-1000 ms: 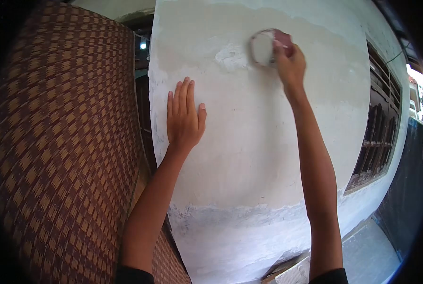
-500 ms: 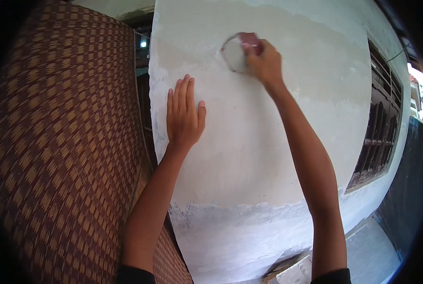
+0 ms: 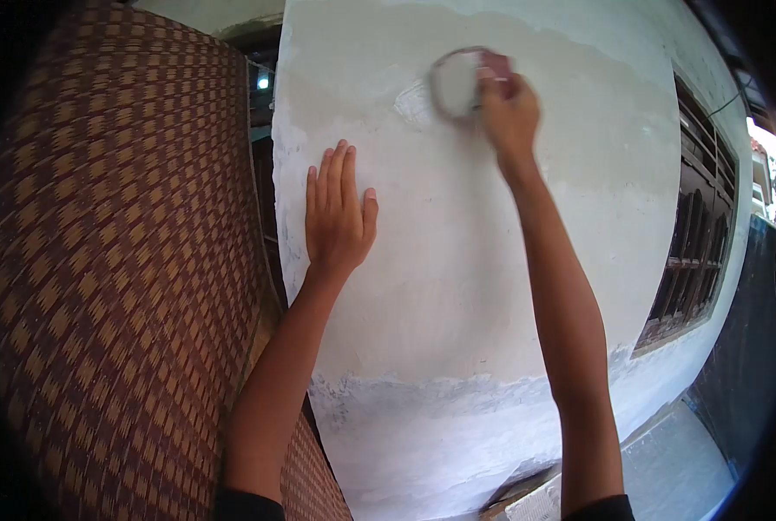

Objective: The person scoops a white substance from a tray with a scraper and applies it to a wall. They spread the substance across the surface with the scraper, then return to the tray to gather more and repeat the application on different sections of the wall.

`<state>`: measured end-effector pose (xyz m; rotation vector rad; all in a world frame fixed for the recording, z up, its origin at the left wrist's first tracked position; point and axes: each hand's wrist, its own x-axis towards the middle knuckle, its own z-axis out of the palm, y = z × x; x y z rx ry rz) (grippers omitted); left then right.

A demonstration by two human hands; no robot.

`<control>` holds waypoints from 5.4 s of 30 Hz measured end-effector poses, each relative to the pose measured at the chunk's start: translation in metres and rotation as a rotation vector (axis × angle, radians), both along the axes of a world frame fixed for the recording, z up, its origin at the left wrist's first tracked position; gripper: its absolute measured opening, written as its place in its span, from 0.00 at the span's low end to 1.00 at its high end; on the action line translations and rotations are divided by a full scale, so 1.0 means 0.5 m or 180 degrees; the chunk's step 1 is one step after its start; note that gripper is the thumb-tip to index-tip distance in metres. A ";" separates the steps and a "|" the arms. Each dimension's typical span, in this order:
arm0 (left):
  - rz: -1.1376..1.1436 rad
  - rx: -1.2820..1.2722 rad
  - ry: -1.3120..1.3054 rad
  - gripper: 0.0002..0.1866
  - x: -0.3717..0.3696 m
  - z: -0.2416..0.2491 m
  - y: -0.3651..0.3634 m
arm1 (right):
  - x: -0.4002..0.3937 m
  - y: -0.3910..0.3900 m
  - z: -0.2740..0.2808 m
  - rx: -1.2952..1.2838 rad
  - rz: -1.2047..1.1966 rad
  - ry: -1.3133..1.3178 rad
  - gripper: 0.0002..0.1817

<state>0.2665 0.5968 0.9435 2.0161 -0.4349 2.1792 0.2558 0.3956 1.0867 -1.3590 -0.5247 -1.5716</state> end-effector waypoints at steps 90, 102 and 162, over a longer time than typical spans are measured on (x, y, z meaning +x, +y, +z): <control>-0.3072 -0.1199 0.2135 0.19 -0.120 -0.370 -0.392 | -0.149 -0.628 -0.639 0.1809 0.1797 0.1966 0.16; -0.3257 -0.1753 0.3104 0.18 -0.183 -0.681 -0.607 | -0.268 -0.811 -0.969 0.2096 0.1573 0.3116 0.16; -0.2125 -0.3229 0.5935 0.32 -0.498 -1.921 -1.180 | -0.386 -1.281 -2.101 -0.1456 -0.0795 0.4793 0.08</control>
